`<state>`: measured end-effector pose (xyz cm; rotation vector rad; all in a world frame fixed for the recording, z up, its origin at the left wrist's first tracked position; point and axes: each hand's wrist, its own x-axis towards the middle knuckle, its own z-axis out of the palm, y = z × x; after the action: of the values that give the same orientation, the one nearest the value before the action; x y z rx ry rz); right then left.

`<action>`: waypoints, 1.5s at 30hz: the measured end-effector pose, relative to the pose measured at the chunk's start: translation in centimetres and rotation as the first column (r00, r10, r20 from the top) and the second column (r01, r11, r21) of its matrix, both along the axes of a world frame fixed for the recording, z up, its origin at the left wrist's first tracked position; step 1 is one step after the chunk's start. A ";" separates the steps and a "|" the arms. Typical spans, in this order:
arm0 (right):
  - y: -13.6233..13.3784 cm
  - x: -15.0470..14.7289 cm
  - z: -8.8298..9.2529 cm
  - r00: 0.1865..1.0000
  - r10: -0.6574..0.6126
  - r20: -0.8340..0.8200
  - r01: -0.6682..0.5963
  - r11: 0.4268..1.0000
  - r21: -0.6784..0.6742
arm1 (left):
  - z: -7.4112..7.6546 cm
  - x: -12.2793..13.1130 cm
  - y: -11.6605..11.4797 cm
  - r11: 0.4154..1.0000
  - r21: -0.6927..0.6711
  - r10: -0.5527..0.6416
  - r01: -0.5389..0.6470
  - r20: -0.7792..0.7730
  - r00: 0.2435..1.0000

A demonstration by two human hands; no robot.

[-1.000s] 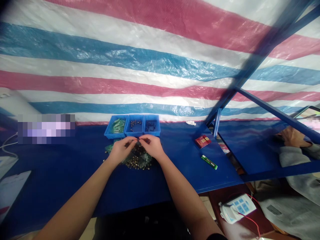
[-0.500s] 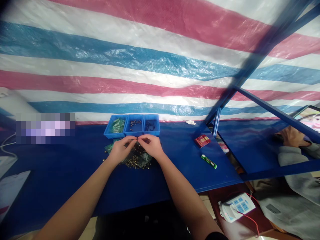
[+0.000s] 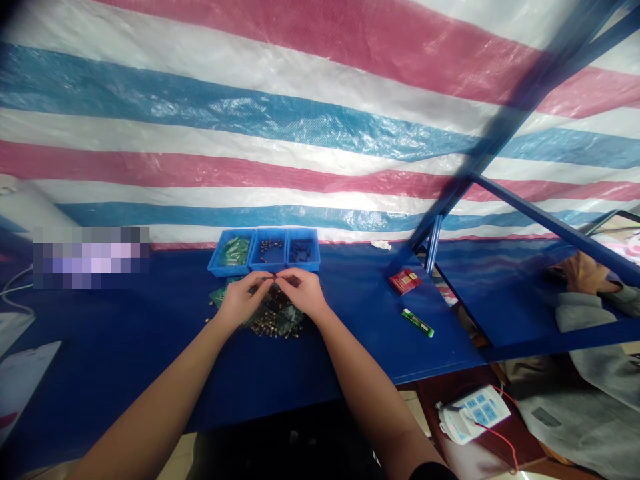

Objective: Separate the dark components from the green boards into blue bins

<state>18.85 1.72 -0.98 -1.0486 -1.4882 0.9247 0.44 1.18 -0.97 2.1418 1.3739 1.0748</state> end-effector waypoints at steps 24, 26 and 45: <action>0.0 0.0 -0.3 0.999 0.031 -0.010 -0.031 0.999 -0.010 | 0.7 0.1 -0.2 1.000 -0.013 0.002 -0.002 -0.056 0.998; 0.0 0.0 -0.3 1.000 0.026 -0.010 -0.026 1.000 -0.011 | 0.5 0.1 -0.2 1.000 -0.007 0.017 -0.018 -0.045 0.999; 0.2 0.0 -0.5 1.000 0.003 -0.029 -0.004 0.999 -0.032 | 0.4 0.1 -0.2 1.000 -0.003 0.010 -0.010 -0.013 1.000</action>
<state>18.90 1.87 -1.51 -1.0518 -1.4559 0.9658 0.57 0.97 -0.61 2.1453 1.3921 1.0635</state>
